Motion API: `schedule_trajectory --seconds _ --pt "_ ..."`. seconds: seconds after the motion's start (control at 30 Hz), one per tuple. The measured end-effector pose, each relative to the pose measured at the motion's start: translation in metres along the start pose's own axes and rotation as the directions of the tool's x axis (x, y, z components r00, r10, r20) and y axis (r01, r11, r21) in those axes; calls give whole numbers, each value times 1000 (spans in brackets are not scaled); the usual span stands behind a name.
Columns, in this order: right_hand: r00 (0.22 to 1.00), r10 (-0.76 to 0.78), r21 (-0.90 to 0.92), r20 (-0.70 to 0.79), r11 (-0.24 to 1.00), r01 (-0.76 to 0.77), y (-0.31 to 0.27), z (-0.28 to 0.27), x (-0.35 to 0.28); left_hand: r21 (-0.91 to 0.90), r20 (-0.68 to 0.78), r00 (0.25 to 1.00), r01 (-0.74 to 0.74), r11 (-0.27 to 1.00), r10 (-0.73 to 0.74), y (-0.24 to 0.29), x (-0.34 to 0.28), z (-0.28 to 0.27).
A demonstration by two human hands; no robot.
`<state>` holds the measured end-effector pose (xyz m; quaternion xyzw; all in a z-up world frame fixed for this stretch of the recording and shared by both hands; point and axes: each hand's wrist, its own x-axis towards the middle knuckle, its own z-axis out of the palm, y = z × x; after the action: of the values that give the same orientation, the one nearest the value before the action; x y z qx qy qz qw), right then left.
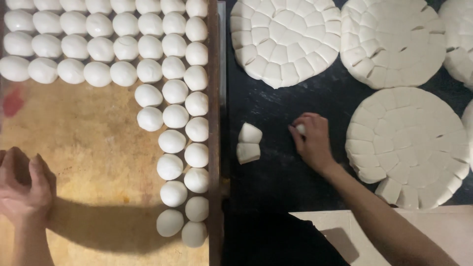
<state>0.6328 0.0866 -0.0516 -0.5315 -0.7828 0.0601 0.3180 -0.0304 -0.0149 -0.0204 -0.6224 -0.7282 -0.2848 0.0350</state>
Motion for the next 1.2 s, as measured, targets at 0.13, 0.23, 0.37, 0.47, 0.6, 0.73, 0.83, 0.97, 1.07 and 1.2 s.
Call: schedule_trajectory --seconds 0.13,0.23,0.37,0.47,0.6,0.73,0.83,0.97,1.07,1.2 --pt "992 34 -214 -120 975 -60 103 28 35 293 -258 902 -269 918 347 5 6 -2" --pt "944 72 -140 -323 983 -122 76 36 60 350 -204 966 -79 933 158 -2 -3 0" --pt "987 158 -85 -41 983 -161 21 -5 18 265 -118 991 91 960 -62 2 3 -4" --pt "867 478 -40 143 878 -477 17 -35 19 215 -148 986 109 971 -78 5 -2 -2" --pt "874 404 287 270 833 -473 -50 -42 83 168 -198 979 91 982 -57 13 2 -8" --pt "973 -39 405 230 912 -59 -168 -19 168 148 -162 979 150 978 -126 16 4 -12" --pt "840 -512 380 178 824 421 -233 29 210 125 -126 977 189 974 -174 15 4 -14" --pt "700 -675 333 233 732 594 -269 112 242 126 -147 977 171 977 -152 15 4 -14" --pt "642 -696 293 320 717 632 -269 144 250 128 -130 976 193 973 -177 13 6 -15" --pt "780 -552 441 296 803 401 -263 97 238 128 -144 979 164 978 -145 15 6 -13"
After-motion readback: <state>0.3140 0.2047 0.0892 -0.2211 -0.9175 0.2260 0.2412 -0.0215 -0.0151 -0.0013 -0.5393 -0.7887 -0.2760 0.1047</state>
